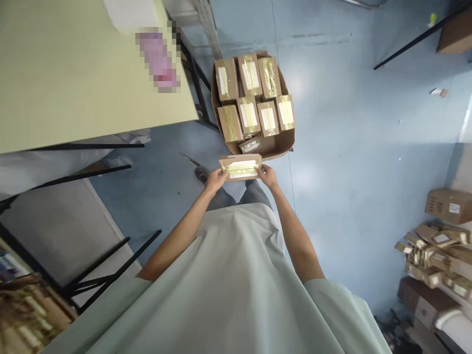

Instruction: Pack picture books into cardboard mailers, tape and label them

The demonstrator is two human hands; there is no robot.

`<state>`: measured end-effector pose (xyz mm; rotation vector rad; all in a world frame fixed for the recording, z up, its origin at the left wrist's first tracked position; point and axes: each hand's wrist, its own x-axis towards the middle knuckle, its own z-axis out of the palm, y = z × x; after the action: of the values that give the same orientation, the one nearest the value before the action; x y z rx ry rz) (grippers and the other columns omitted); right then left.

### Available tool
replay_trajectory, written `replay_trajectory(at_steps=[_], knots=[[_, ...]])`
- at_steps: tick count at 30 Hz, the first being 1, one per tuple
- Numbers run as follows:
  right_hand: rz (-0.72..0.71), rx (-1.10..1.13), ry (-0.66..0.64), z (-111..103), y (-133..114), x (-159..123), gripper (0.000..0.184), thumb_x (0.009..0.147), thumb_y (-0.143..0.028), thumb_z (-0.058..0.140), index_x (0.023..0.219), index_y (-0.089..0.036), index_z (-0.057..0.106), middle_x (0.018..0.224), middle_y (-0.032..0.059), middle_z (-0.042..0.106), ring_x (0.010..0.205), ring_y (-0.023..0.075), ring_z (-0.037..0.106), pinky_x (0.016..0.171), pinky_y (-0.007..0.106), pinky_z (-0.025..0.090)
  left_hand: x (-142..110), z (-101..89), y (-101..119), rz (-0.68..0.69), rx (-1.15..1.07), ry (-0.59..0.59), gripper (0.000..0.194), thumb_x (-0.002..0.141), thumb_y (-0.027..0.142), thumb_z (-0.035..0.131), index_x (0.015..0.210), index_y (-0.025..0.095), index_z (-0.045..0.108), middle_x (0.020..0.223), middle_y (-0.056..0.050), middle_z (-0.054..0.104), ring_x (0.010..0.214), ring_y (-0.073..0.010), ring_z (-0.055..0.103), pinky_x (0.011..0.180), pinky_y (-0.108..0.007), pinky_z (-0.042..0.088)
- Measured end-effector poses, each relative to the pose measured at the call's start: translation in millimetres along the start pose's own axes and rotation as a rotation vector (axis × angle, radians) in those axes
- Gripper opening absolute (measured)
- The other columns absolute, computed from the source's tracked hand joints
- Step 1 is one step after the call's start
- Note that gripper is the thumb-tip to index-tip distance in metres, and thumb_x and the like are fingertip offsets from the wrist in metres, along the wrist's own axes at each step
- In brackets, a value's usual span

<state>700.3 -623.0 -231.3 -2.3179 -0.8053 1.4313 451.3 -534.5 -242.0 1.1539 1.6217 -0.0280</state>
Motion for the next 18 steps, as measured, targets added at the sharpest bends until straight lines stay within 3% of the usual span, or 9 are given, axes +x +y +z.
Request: replay_trajectory(at_steps=[4,9,13,18], knots=[[0.052,0.006,0.028,-43.3,47.6,29.3,0.039,0.1,-0.047,0.062,0.12,-0.019,0.08,0.126,0.0102,0.085,0.119,0.0274,0.078,0.107,0.04,0.062,23.8,67.7,18.9,-0.021,0.017,-0.042,0.015,0.084,0.027,0.075,0.098,0.023,0.08,0.113,-0.011,0.085,0.118,-0.0336,0.076,0.102,-0.038,0.056],[0.048,0.026,0.081,-76.4,83.3,68.2,0.049,0.1,-0.052,0.06,0.13,-0.017,0.079,0.132,0.0125,0.084,0.121,0.0302,0.077,0.106,0.045,0.062,53.6,121.7,36.9,-0.009,-0.064,-0.122,0.022,0.086,0.034,0.08,0.104,0.021,0.081,0.114,-0.012,0.085,0.109,-0.0301,0.077,0.093,-0.034,0.058],[0.052,0.03,0.088,-89.5,95.0,98.0,0.052,0.1,-0.053,0.059,0.131,-0.015,0.08,0.131,0.0137,0.084,0.12,0.0309,0.076,0.105,0.044,0.062,68.2,145.2,41.9,-0.02,-0.097,-0.172,0.024,0.087,0.036,0.081,0.103,0.019,0.081,0.108,-0.013,0.085,0.097,-0.0278,0.077,0.088,-0.034,0.058],[0.066,0.02,0.06,-89.3,101.3,120.3,0.052,0.099,-0.052,0.059,0.13,-0.014,0.08,0.132,0.014,0.083,0.115,0.0289,0.076,0.105,0.042,0.061,71.2,153.3,35.9,-0.008,-0.12,-0.159,0.018,0.085,0.031,0.08,0.1,0.02,0.08,0.098,-0.009,0.083,0.094,-0.0263,0.077,0.087,-0.033,0.059]])
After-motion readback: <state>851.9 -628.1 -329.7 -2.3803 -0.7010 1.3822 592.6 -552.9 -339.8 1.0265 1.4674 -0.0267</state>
